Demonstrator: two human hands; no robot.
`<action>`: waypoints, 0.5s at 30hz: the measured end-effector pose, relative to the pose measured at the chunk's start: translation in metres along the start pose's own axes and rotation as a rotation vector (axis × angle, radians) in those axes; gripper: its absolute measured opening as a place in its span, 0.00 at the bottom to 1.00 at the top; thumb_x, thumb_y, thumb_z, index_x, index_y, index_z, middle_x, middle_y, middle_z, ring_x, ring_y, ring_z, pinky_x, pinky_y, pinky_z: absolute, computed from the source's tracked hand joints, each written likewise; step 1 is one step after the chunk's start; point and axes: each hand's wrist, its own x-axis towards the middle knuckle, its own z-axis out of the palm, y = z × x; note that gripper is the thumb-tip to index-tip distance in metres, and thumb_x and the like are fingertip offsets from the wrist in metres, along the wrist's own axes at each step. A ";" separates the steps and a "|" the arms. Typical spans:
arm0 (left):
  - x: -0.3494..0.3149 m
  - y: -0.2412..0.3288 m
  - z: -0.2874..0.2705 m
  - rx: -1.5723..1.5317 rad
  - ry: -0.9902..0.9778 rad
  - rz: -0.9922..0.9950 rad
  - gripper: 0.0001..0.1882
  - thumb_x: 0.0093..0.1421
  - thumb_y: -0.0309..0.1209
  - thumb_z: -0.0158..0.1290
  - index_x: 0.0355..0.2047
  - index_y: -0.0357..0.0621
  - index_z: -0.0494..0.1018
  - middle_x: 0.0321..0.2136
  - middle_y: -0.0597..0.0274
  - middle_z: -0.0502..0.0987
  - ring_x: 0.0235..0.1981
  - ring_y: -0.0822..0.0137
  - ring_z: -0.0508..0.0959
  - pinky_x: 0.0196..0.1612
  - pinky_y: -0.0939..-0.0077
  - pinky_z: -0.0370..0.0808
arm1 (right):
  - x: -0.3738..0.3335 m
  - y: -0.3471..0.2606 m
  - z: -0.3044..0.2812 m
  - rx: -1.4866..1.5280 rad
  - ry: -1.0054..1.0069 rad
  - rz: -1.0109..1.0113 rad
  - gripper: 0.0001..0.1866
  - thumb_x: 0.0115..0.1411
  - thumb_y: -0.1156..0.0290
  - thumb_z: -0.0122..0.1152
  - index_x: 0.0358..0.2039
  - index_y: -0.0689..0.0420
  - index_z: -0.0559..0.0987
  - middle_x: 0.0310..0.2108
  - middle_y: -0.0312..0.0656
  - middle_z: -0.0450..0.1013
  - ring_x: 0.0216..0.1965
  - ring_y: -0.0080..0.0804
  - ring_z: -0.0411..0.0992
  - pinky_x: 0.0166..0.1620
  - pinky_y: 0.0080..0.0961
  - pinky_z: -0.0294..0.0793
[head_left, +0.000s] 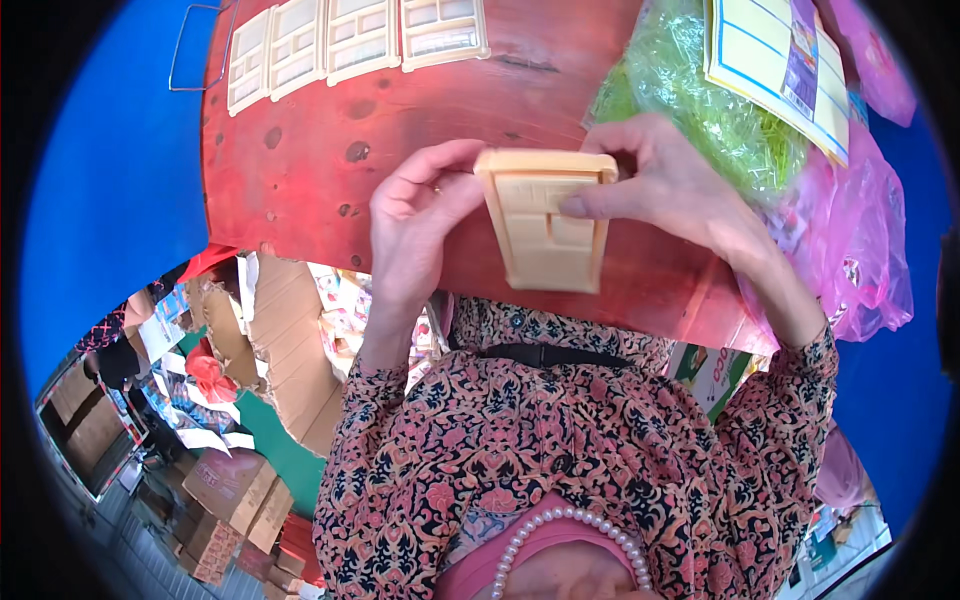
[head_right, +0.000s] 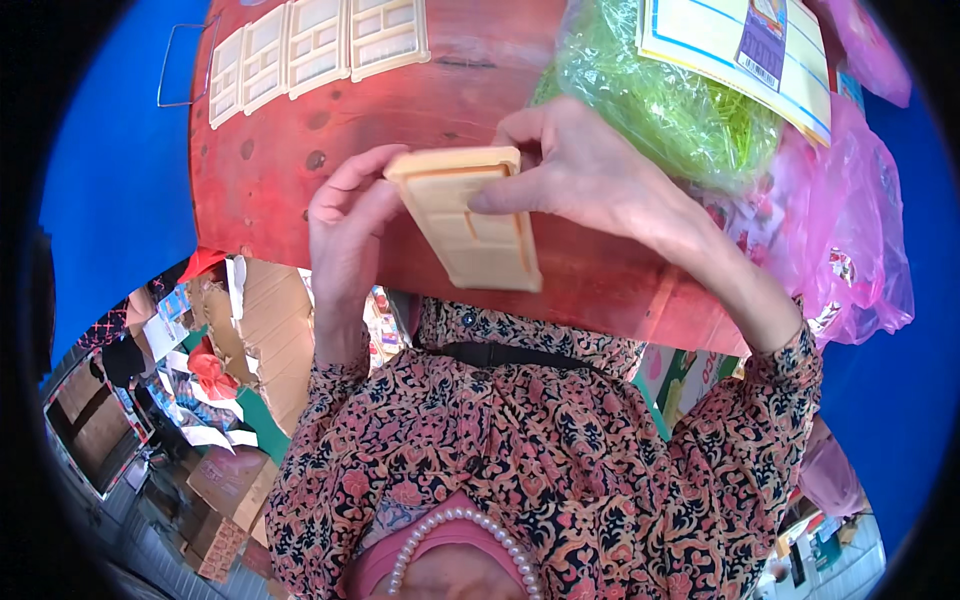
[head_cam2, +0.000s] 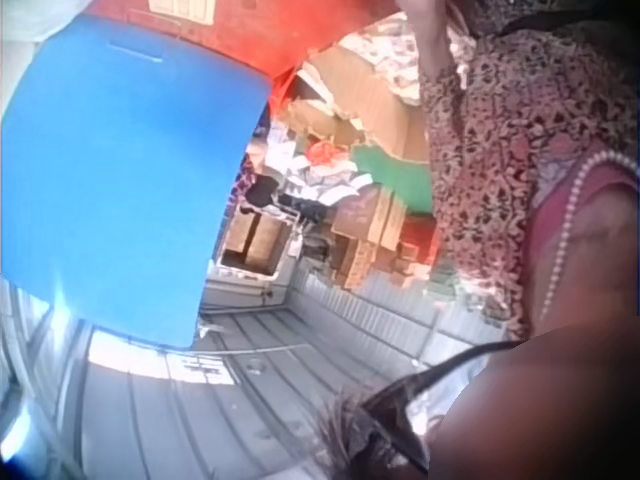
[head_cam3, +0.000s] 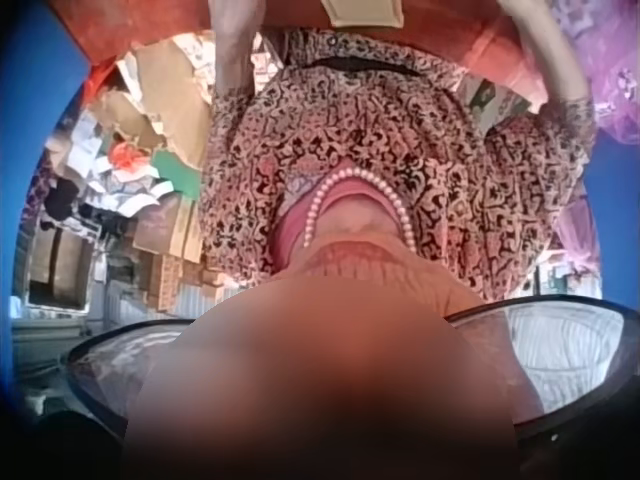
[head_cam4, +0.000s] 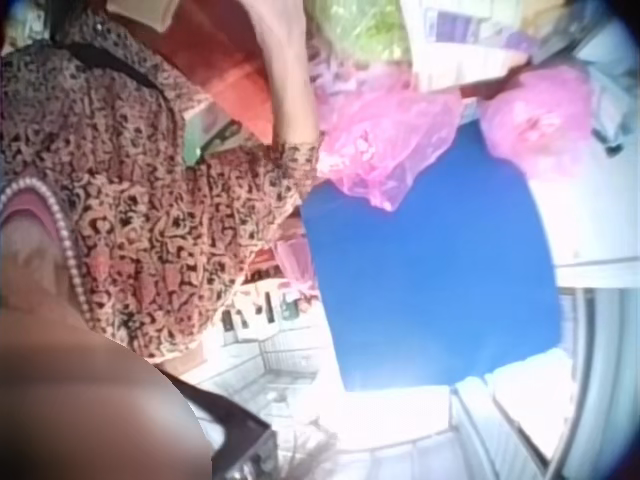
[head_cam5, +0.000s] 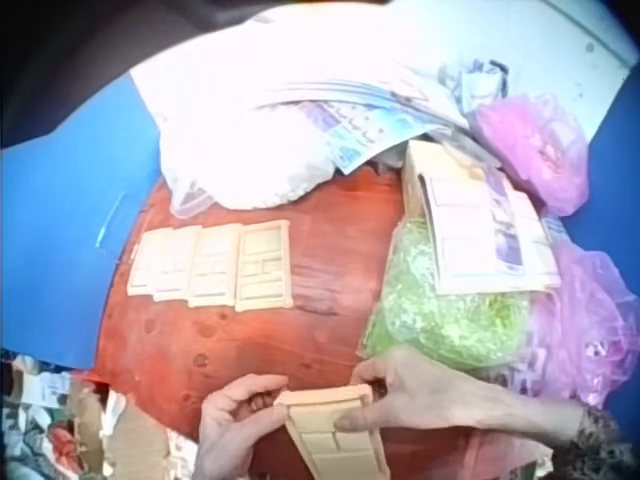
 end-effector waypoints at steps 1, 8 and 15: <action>-0.004 0.009 0.001 -0.103 0.099 0.002 0.11 0.58 0.25 0.48 0.40 0.31 0.70 0.31 0.60 0.73 0.32 0.73 0.74 0.41 0.79 0.72 | -0.007 -0.013 0.001 0.095 0.082 -0.054 0.10 0.45 0.72 0.64 0.25 0.64 0.75 0.19 0.31 0.67 0.23 0.14 0.61 0.25 0.16 0.59; -0.013 0.000 -0.014 -0.419 0.169 -0.134 0.24 0.65 0.44 0.33 0.41 0.33 0.68 0.37 0.55 0.74 0.38 0.67 0.74 0.42 0.70 0.72 | -0.036 -0.035 0.013 -0.598 0.369 -0.830 0.16 0.37 0.75 0.61 0.31 0.58 0.75 0.24 0.40 0.67 0.22 0.31 0.68 0.20 0.22 0.64; 0.004 0.006 0.032 -0.835 -0.177 -0.190 0.43 0.57 0.64 0.21 0.56 0.39 0.54 0.48 0.45 0.67 0.49 0.55 0.69 0.50 0.58 0.68 | -0.024 0.005 0.038 -0.555 0.340 -0.790 0.20 0.38 0.79 0.59 0.37 0.59 0.74 0.29 0.42 0.69 0.24 0.35 0.69 0.24 0.25 0.71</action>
